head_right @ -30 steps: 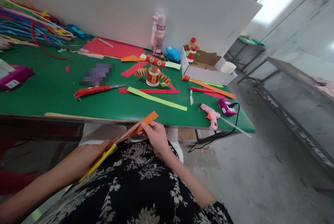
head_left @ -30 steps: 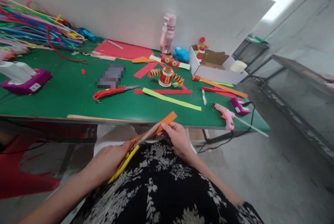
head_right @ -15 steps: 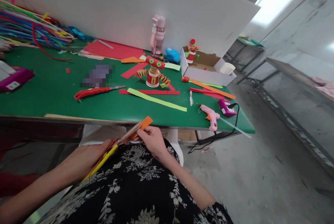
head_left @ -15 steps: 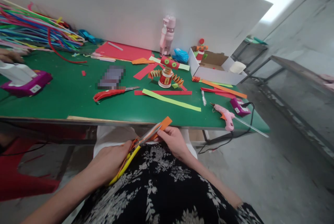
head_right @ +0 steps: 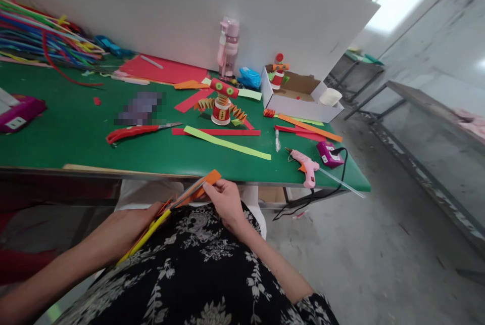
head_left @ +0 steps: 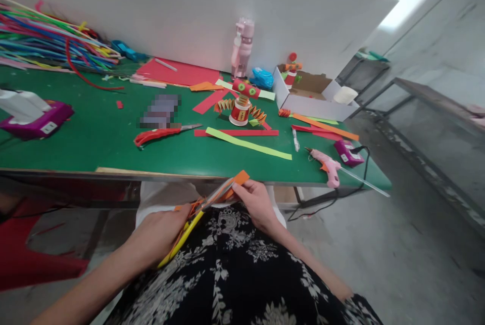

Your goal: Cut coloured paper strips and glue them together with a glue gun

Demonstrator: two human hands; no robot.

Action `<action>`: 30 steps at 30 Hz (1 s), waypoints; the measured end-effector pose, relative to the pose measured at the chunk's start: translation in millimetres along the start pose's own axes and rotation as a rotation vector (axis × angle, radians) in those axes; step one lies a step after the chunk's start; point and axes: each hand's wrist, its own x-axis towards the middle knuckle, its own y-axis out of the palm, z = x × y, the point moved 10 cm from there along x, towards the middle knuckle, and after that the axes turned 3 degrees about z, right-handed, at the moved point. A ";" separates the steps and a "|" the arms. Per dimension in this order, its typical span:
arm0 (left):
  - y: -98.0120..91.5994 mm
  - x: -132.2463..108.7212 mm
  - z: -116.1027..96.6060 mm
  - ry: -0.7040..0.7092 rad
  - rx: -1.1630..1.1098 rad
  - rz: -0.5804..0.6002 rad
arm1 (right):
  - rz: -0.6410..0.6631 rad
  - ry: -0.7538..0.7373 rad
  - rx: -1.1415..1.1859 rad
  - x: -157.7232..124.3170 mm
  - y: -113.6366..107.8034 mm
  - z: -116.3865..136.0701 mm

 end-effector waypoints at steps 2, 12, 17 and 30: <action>0.3 -0.2 0.6 -0.007 -0.006 0.004 | 0.004 0.018 -0.027 0.8 -0.3 -2.5; -1.9 2.1 -3.5 0.025 -0.038 -0.016 | 0.026 0.037 -0.070 -0.4 1.1 -3.3; 0.3 1.0 -1.4 0.008 -0.020 0.016 | 0.039 0.031 -0.085 -0.2 2.1 -3.3; 2.4 0.8 0.5 0.031 0.017 0.008 | 0.043 0.052 -0.087 -0.4 1.3 -5.7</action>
